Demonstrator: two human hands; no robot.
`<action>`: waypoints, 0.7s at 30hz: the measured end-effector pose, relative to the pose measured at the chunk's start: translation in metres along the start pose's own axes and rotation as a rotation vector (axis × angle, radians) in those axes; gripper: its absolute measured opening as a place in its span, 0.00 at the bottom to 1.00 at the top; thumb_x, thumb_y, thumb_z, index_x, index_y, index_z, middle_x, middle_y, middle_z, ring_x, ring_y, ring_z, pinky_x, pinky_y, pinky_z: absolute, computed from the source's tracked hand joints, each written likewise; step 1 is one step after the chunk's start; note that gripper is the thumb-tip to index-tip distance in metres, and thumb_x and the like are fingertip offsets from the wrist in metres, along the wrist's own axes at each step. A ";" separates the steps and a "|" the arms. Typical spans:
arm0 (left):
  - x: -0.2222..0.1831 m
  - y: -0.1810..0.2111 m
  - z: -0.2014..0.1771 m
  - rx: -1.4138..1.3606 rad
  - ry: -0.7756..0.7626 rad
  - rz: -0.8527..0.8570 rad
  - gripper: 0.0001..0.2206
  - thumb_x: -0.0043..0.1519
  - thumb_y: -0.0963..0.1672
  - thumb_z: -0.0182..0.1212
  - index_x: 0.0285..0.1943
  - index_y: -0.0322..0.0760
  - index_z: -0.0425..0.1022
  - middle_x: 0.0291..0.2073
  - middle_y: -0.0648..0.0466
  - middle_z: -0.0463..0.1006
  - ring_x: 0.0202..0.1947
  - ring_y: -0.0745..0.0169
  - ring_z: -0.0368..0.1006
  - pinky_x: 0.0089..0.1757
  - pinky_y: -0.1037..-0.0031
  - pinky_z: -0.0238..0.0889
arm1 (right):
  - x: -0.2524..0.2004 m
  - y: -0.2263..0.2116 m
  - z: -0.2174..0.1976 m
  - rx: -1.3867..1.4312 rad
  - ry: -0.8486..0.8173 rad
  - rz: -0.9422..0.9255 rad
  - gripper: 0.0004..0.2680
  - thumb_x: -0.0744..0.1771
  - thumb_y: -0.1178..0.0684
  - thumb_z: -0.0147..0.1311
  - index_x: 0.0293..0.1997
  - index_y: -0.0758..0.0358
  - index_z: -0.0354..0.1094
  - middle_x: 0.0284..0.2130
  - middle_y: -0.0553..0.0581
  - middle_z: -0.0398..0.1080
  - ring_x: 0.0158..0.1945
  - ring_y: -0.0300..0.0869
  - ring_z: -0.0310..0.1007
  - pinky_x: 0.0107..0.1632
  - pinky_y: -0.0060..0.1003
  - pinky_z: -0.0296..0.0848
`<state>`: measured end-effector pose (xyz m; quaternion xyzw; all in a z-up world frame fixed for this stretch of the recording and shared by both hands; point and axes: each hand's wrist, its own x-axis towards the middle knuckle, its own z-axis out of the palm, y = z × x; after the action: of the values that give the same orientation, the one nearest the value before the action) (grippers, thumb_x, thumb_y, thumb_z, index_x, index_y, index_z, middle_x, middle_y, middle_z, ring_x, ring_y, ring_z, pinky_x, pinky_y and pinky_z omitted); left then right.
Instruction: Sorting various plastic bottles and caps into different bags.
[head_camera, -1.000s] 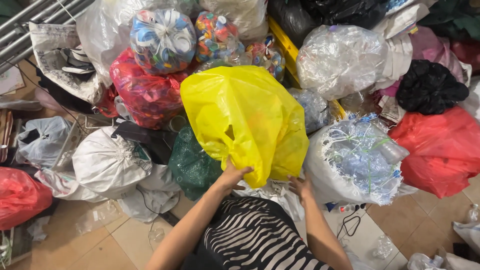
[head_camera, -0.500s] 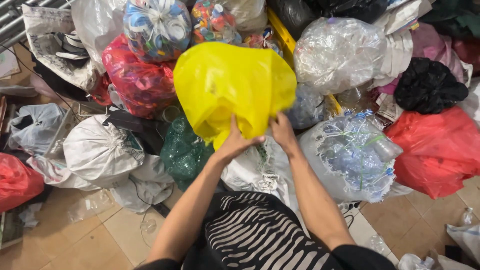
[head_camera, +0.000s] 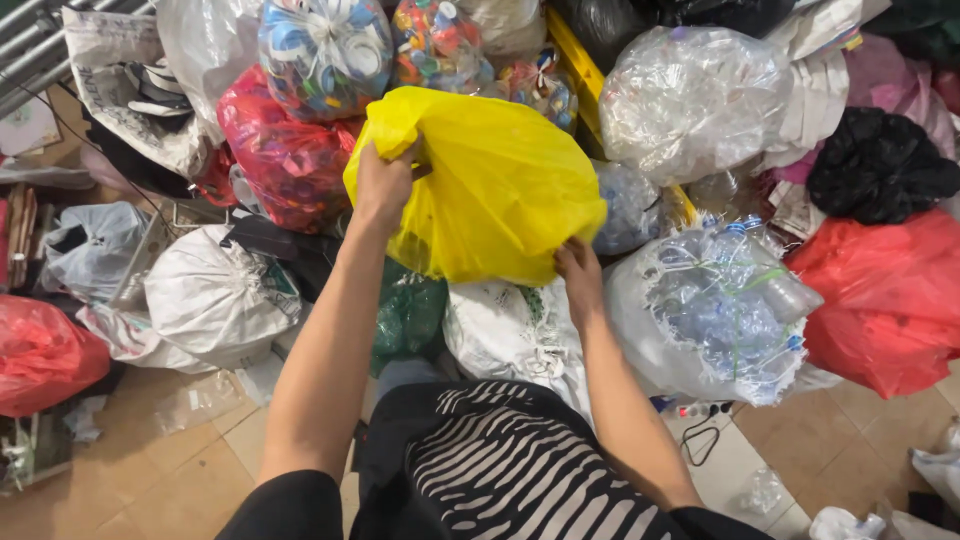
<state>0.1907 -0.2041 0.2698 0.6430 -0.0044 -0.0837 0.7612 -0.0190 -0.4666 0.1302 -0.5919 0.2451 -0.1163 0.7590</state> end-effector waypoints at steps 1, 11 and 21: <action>0.007 0.004 0.000 -0.037 -0.066 0.006 0.11 0.66 0.41 0.59 0.56 0.34 0.75 0.46 0.56 0.80 0.43 0.64 0.78 0.41 0.68 0.75 | -0.007 0.010 -0.004 -0.073 0.098 0.031 0.17 0.69 0.52 0.53 0.64 0.65 0.61 0.55 0.57 0.71 0.55 0.42 0.72 0.55 0.35 0.70; 0.062 0.054 0.033 -0.127 -0.340 0.123 0.09 0.69 0.40 0.56 0.56 0.32 0.75 0.47 0.54 0.80 0.46 0.62 0.78 0.45 0.65 0.78 | -0.044 -0.029 0.057 -0.148 0.606 0.211 0.29 0.63 0.49 0.63 0.70 0.59 0.48 0.61 0.53 0.59 0.60 0.48 0.63 0.50 0.53 0.72; 0.109 0.127 0.009 -0.226 -0.384 0.223 0.08 0.71 0.43 0.59 0.55 0.34 0.75 0.46 0.54 0.81 0.48 0.57 0.80 0.47 0.60 0.81 | 0.062 -0.056 0.091 0.116 0.356 -0.116 0.13 0.70 0.48 0.56 0.55 0.67 0.72 0.43 0.56 0.75 0.36 0.43 0.76 0.33 0.40 0.82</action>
<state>0.3122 -0.2074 0.3852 0.5217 -0.2105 -0.1199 0.8180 0.0867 -0.4338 0.1856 -0.5303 0.3340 -0.2767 0.7285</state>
